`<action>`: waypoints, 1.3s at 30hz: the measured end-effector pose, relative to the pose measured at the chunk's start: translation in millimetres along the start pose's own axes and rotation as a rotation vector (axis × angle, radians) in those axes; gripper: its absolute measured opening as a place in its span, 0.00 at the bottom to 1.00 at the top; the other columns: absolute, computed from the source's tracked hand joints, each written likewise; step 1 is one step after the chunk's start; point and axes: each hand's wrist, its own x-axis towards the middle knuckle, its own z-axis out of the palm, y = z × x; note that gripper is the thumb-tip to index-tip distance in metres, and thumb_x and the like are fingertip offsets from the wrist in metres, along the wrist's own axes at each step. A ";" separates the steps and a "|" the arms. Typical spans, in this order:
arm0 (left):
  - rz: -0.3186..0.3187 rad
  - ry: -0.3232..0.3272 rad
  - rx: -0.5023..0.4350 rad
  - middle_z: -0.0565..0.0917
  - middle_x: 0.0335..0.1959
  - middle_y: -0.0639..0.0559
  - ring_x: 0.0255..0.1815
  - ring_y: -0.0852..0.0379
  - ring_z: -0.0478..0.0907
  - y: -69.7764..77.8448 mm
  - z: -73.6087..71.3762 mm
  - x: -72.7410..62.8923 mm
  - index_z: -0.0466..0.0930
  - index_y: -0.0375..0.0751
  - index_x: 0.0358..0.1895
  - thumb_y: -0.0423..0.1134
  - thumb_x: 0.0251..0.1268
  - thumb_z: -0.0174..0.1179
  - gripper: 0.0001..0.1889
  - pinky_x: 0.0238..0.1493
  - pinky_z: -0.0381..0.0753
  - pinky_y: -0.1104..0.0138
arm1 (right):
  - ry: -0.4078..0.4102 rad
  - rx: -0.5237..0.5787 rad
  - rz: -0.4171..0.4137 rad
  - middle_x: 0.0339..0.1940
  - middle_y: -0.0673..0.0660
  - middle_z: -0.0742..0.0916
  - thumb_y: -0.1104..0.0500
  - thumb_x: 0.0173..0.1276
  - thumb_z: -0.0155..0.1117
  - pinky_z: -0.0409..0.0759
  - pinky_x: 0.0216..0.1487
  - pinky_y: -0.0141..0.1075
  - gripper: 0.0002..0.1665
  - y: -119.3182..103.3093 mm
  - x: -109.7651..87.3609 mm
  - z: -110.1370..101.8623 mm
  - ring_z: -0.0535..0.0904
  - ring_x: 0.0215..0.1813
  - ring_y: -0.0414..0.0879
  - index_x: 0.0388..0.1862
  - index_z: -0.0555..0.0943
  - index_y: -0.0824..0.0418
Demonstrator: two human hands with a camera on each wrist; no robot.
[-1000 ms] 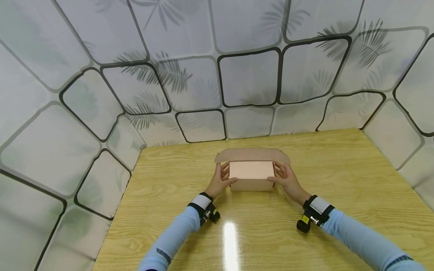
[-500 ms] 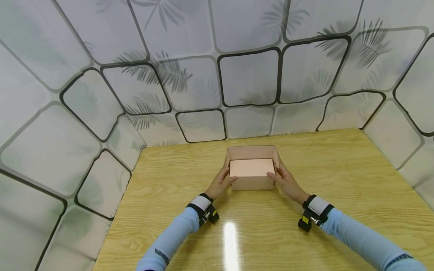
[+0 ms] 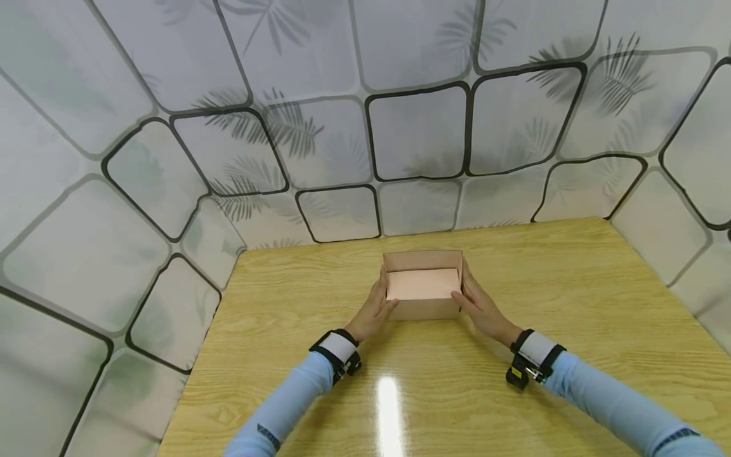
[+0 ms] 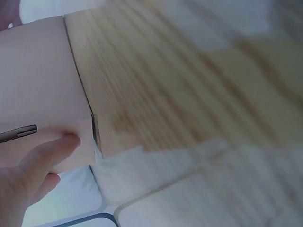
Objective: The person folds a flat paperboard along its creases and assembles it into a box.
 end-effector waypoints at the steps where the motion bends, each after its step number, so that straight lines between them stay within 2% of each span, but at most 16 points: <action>1: 0.001 -0.001 0.009 0.32 0.74 0.38 0.75 0.43 0.33 0.3 -0.5 -0.8 0.20 0.39 0.71 0.43 0.74 0.37 0.37 0.71 0.44 0.48 | 0.011 0.004 0.012 0.75 0.57 0.37 0.64 0.75 0.38 0.46 0.63 0.12 0.38 2.6 -0.8 -0.9 0.33 0.75 0.48 0.74 0.32 0.52; 3: 0.007 0.008 0.016 0.32 0.74 0.38 0.75 0.43 0.33 1.1 -1.9 -2.0 0.22 0.38 0.71 0.43 0.75 0.35 0.35 0.71 0.43 0.48 | 0.048 0.034 0.045 0.75 0.62 0.49 0.60 0.76 0.35 0.57 0.61 0.15 0.33 4.7 -1.8 -1.6 0.49 0.74 0.43 0.75 0.38 0.56; 5: 0.006 0.019 0.012 0.33 0.74 0.39 0.75 0.44 0.33 1.6 -3.2 -3.1 0.25 0.37 0.72 0.43 0.76 0.32 0.32 0.72 0.42 0.49 | 0.083 0.099 0.074 0.70 0.67 0.59 0.57 0.77 0.33 0.66 0.56 0.19 0.30 4.8 -1.1 -1.9 0.62 0.67 0.37 0.74 0.43 0.62; 8: 0.008 0.056 0.010 0.37 0.75 0.41 0.75 0.46 0.37 2.5 -4.4 -4.8 0.30 0.38 0.73 0.42 0.76 0.30 0.29 0.72 0.44 0.51 | 0.124 0.178 0.103 0.60 0.70 0.66 0.54 0.77 0.32 0.72 0.48 0.21 0.29 3.8 1.2 -1.9 0.68 0.54 0.28 0.69 0.48 0.70; 9: 0.010 0.076 0.016 0.39 0.75 0.42 0.75 0.47 0.38 2.3 -4.4 -5.3 0.33 0.38 0.73 0.43 0.76 0.29 0.28 0.72 0.45 0.52 | 0.131 0.202 0.111 0.59 0.69 0.66 0.54 0.77 0.33 0.73 0.47 0.21 0.29 3.7 2.1 -2.2 0.69 0.52 0.27 0.68 0.48 0.71; 11: -0.011 0.096 -0.032 0.42 0.75 0.43 0.74 0.46 0.43 13.2 -9.0 -7.6 0.37 0.37 0.73 0.40 0.76 0.29 0.26 0.68 0.56 0.51 | 0.129 0.229 0.124 0.63 0.70 0.63 0.54 0.77 0.33 0.72 0.48 0.20 0.29 3.8 3.3 -3.6 0.68 0.54 0.25 0.67 0.47 0.72; 14: -0.048 0.143 -0.107 0.48 0.74 0.41 0.71 0.43 0.53 30.3 -15.9 -10.3 0.45 0.35 0.71 0.38 0.76 0.30 0.24 0.57 0.72 0.51 | 0.104 0.279 0.146 0.67 0.70 0.58 0.53 0.77 0.34 0.71 0.50 0.20 0.29 4.4 5.1 -6.3 0.66 0.56 0.25 0.68 0.45 0.70; 16: -0.088 0.155 -0.169 0.51 0.72 0.39 0.68 0.39 0.59 41.5 -20.6 -11.6 0.49 0.35 0.71 0.36 0.76 0.33 0.24 0.49 0.78 0.51 | 0.086 0.301 0.166 0.70 0.70 0.55 0.52 0.76 0.35 0.71 0.52 0.24 0.30 5.7 5.9 -8.2 0.64 0.58 0.25 0.68 0.45 0.68; 20: -0.115 0.180 -0.217 0.56 0.70 0.38 0.65 0.39 0.64 40.5 -20.3 -11.0 0.52 0.38 0.71 0.37 0.75 0.38 0.24 0.47 0.79 0.52 | 0.068 0.318 0.198 0.72 0.68 0.52 0.50 0.75 0.39 0.69 0.59 0.41 0.30 7.8 6.1 -9.9 0.62 0.61 0.27 0.68 0.47 0.62; 22: -0.117 0.183 -0.240 0.57 0.70 0.37 0.64 0.38 0.65 39.2 -20.0 -10.8 0.53 0.38 0.70 0.37 0.74 0.39 0.24 0.47 0.79 0.53 | 0.061 0.318 0.214 0.73 0.67 0.51 0.50 0.75 0.40 0.68 0.59 0.44 0.29 8.2 5.8 -10.4 0.61 0.64 0.31 0.68 0.47 0.60; 24: -0.122 0.190 -0.257 0.58 0.70 0.38 0.64 0.39 0.65 38.0 -19.6 -10.6 0.54 0.38 0.70 0.37 0.74 0.39 0.24 0.47 0.80 0.54 | 0.053 0.321 0.218 0.73 0.67 0.50 0.51 0.75 0.41 0.69 0.59 0.41 0.29 8.2 5.6 -11.0 0.58 0.67 0.38 0.68 0.47 0.59; 26: -0.119 0.202 -0.270 0.59 0.69 0.37 0.64 0.38 0.65 36.9 -18.9 -10.5 0.55 0.37 0.70 0.37 0.74 0.40 0.23 0.46 0.80 0.55 | 0.045 0.333 0.217 0.74 0.68 0.49 0.52 0.75 0.41 0.71 0.56 0.33 0.29 8.2 5.4 -11.7 0.55 0.70 0.47 0.68 0.47 0.59; 30: -0.114 0.226 -0.299 0.61 0.68 0.35 0.63 0.37 0.67 34.7 -17.9 -10.1 0.58 0.35 0.68 0.36 0.73 0.42 0.23 0.45 0.81 0.55 | 0.026 0.345 0.204 0.74 0.68 0.47 0.53 0.75 0.42 0.73 0.51 0.24 0.30 8.2 5.8 -13.8 0.48 0.72 0.61 0.69 0.45 0.59; 35: -0.088 0.205 -0.294 0.60 0.69 0.35 0.65 0.38 0.65 31.6 -18.7 -9.9 0.54 0.36 0.70 0.35 0.72 0.44 0.25 0.46 0.80 0.56 | -0.015 0.289 0.181 0.74 0.67 0.43 0.56 0.75 0.43 0.72 0.51 0.23 0.37 9.4 6.2 -18.3 0.44 0.72 0.67 0.74 0.39 0.53; 39: -0.046 0.163 -0.268 0.56 0.71 0.36 0.67 0.36 0.61 28.7 -21.3 -10.7 0.49 0.38 0.72 0.32 0.71 0.45 0.28 0.47 0.80 0.57 | -0.051 0.234 0.151 0.75 0.65 0.42 0.59 0.74 0.44 0.70 0.54 0.25 0.36 11.4 5.9 -20.5 0.40 0.73 0.67 0.75 0.41 0.51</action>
